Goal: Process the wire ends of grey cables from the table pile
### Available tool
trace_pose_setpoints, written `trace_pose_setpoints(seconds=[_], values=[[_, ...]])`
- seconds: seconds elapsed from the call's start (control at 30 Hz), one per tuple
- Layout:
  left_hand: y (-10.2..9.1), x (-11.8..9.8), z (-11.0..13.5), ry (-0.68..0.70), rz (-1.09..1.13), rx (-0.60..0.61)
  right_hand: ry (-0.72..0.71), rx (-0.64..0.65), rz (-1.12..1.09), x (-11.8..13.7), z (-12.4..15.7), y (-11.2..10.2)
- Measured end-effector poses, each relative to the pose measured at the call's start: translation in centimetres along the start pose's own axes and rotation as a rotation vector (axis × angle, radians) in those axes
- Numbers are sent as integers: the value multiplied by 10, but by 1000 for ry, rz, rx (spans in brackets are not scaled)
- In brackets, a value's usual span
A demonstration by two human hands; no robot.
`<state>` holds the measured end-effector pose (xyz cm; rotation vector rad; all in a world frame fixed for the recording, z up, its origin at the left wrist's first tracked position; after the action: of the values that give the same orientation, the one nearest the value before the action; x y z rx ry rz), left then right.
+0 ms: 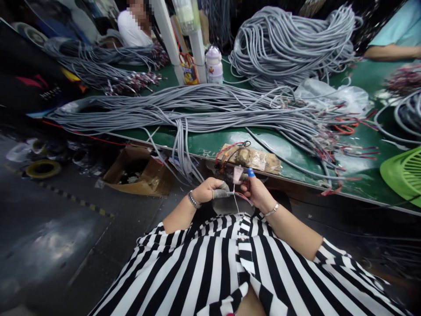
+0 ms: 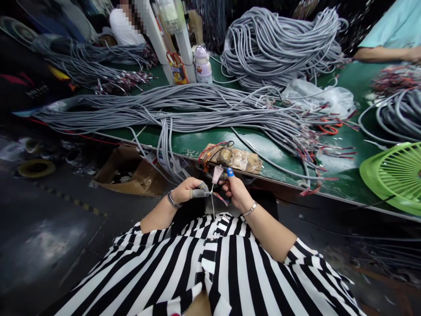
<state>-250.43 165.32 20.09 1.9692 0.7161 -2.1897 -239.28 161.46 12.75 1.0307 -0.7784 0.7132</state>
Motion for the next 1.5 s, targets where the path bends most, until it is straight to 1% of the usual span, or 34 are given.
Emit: trace_pose_setpoints(seconds=[0.1,0.17,0.3,0.33,0.37,0.4,0.5,0.57,0.67,0.73,0.9,1.1,1.23,1.37,1.5], values=[[1,2,10,-15,31,-13,6,-42,-22,0,1,-11],[4,0,17,-14,51,-2,12,-51,-30,-2,0,-16],[26,-11,33,29,53,146,29,-44,-51,-6,0,-20],[29,-13,36,40,52,165,30,-38,-58,-6,0,-20],[30,-14,39,45,58,151,32,-30,-65,-6,0,-19],[26,-14,41,42,68,106,35,-23,-71,-5,0,-18],[9,-9,44,5,104,-106,69,21,-98,-2,0,-8],[0,-7,44,1,123,-215,95,79,-110,2,0,3],[-8,-3,41,9,147,-324,105,164,-100,9,1,20],[-10,0,36,2,157,-359,74,193,-69,15,0,27],[-12,12,23,-31,166,-395,-15,199,-27,18,-3,31],[-12,26,9,-56,193,-390,-29,187,-64,17,-5,38],[-7,26,4,-59,179,-354,-42,151,-105,19,-6,39],[-4,23,5,-58,164,-320,-17,173,-131,13,-6,40],[1,23,17,-70,178,-283,41,155,-163,2,-4,34]])
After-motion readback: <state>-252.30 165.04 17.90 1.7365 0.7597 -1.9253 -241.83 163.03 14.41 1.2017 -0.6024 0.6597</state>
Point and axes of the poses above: each hand's wrist, its own z-axis away from the middle knuckle, its own y-axis out of the palm, x = y × z, the point moved 10 cm from there along -z, towards the middle knuckle, and after that the axes turned 6 degrees about -y, right-handed, at the moved point
